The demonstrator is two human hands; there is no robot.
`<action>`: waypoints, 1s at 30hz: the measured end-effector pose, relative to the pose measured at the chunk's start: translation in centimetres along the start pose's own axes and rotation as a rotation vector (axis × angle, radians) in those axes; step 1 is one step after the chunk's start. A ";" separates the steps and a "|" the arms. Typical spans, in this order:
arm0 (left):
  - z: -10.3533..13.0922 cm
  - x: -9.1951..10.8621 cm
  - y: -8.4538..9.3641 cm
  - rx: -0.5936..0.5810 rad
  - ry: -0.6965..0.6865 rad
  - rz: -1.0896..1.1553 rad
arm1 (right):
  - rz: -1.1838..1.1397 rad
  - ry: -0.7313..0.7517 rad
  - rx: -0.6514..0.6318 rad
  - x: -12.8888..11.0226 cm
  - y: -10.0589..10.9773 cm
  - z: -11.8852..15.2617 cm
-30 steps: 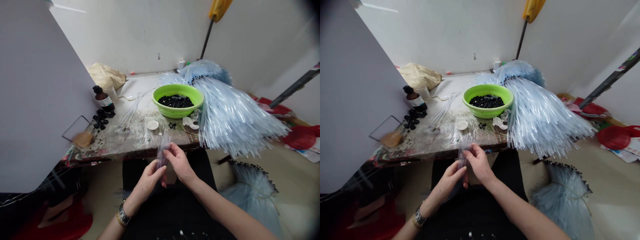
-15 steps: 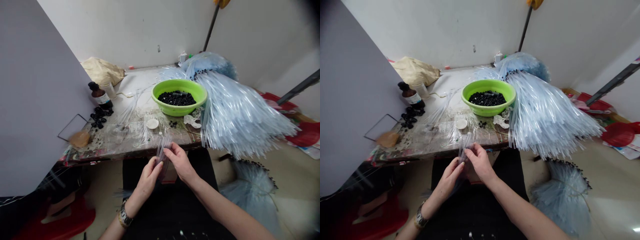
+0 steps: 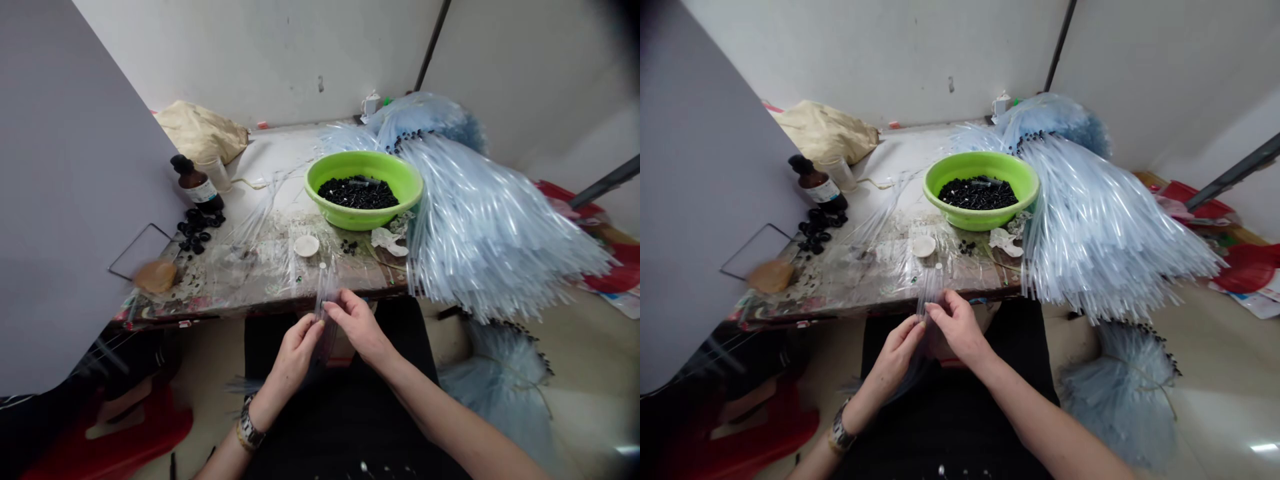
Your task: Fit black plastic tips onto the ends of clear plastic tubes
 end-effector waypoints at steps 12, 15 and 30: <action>-1.4 -0.1 0.0 0.075 -0.053 -0.074 | 0.111 -0.012 -0.009 0.7 0.1 -0.9; -1.6 -0.2 0.0 0.031 -0.030 -0.099 | 0.086 -0.020 -0.010 1.0 0.1 -1.0; -1.7 -0.7 1.2 -0.021 0.103 -0.076 | 0.083 -0.155 -0.122 2.0 -0.4 -1.3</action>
Point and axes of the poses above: each hand's wrist, its own z-axis away from the middle knuckle, its own y-axis out of the back of the hand, x = y × z, the point moved 5 cm from there along -z, towards the middle knuckle, and after that the axes turned 15 degrees about x, right-handed, at the moved point
